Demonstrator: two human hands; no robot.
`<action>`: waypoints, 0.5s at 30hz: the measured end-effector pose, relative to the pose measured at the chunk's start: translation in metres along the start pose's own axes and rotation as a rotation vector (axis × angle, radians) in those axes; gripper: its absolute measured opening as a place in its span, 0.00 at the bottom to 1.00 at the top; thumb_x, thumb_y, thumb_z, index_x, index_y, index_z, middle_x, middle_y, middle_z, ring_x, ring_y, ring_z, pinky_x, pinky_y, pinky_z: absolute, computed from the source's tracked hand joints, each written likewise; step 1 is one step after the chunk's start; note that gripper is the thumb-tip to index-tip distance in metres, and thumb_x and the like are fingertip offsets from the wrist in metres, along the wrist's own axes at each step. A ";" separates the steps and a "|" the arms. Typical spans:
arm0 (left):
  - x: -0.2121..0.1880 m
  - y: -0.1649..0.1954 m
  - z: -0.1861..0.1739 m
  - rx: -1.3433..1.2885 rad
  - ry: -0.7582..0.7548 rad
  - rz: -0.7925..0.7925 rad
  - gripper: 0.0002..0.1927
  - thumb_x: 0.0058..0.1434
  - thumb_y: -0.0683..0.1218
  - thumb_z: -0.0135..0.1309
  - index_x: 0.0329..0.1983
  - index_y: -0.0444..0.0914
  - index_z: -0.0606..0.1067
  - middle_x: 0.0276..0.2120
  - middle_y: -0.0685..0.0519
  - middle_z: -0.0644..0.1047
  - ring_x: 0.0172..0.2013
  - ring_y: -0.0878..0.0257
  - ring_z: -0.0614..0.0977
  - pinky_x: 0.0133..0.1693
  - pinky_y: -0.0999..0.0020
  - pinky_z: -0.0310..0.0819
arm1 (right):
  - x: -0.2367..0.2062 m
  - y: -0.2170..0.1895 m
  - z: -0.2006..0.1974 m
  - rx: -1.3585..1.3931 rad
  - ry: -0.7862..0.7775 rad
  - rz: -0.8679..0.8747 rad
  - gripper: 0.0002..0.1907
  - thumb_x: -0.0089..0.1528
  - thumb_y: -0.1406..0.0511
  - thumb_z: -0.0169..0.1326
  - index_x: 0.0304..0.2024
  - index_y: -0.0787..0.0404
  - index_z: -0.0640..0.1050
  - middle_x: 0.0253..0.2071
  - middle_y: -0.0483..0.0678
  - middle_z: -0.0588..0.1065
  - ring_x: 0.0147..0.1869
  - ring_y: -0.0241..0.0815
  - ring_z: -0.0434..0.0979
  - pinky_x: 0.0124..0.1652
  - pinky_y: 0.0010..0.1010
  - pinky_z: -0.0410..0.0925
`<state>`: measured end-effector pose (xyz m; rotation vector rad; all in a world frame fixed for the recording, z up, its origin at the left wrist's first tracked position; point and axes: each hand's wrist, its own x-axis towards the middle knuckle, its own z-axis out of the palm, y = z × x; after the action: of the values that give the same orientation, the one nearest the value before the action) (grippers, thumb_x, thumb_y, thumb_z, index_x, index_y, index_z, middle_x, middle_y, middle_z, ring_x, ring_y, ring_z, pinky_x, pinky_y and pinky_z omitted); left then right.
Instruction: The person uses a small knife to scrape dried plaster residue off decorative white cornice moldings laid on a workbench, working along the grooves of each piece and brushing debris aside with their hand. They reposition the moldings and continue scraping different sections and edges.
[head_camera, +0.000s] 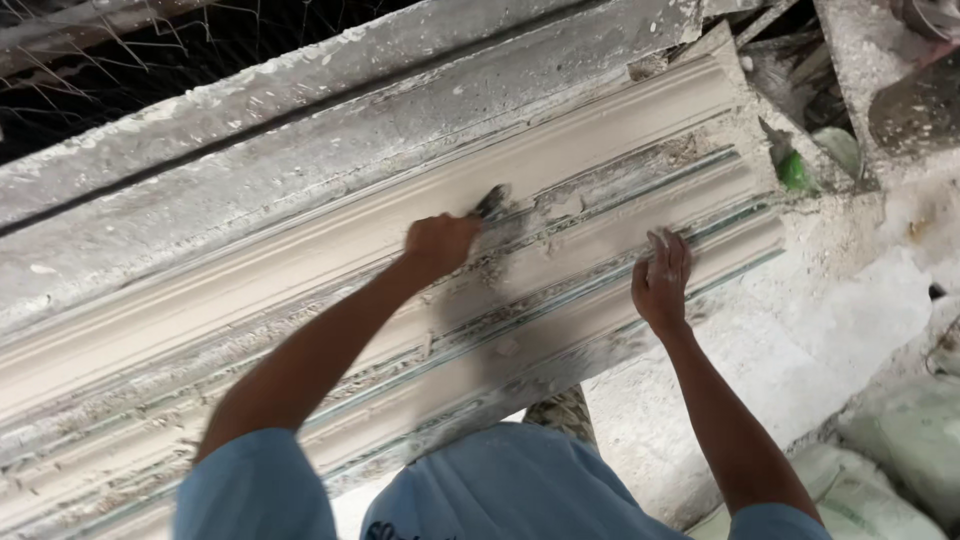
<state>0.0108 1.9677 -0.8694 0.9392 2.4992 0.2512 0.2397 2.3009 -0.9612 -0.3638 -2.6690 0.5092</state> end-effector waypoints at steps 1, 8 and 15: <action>0.003 0.000 0.002 0.006 -0.001 -0.003 0.18 0.64 0.49 0.45 0.55 0.56 0.78 0.38 0.43 0.81 0.38 0.44 0.84 0.38 0.46 0.80 | 0.012 0.015 -0.002 0.009 -0.013 -0.012 0.23 0.69 0.69 0.47 0.67 0.66 0.69 0.70 0.64 0.62 0.75 0.68 0.57 0.70 0.60 0.52; 0.021 0.019 0.016 0.034 0.011 -0.133 0.16 0.70 0.52 0.44 0.57 0.55 0.78 0.30 0.45 0.82 0.31 0.48 0.85 0.33 0.48 0.79 | 0.123 0.139 -0.014 -0.100 -0.048 -0.142 0.26 0.69 0.66 0.47 0.70 0.64 0.68 0.72 0.65 0.62 0.78 0.69 0.55 0.72 0.63 0.51; 0.025 0.038 0.009 0.105 -0.043 -0.202 0.15 0.73 0.55 0.43 0.57 0.59 0.77 0.21 0.51 0.79 0.18 0.60 0.79 0.23 0.58 0.73 | 0.202 0.177 -0.005 -0.184 -0.148 0.001 0.29 0.71 0.60 0.46 0.73 0.64 0.65 0.75 0.65 0.60 0.79 0.70 0.54 0.69 0.65 0.50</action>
<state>0.0203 2.0130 -0.8736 0.7164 2.5643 0.0355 0.0937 2.5266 -0.9604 -0.3945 -2.8686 0.3024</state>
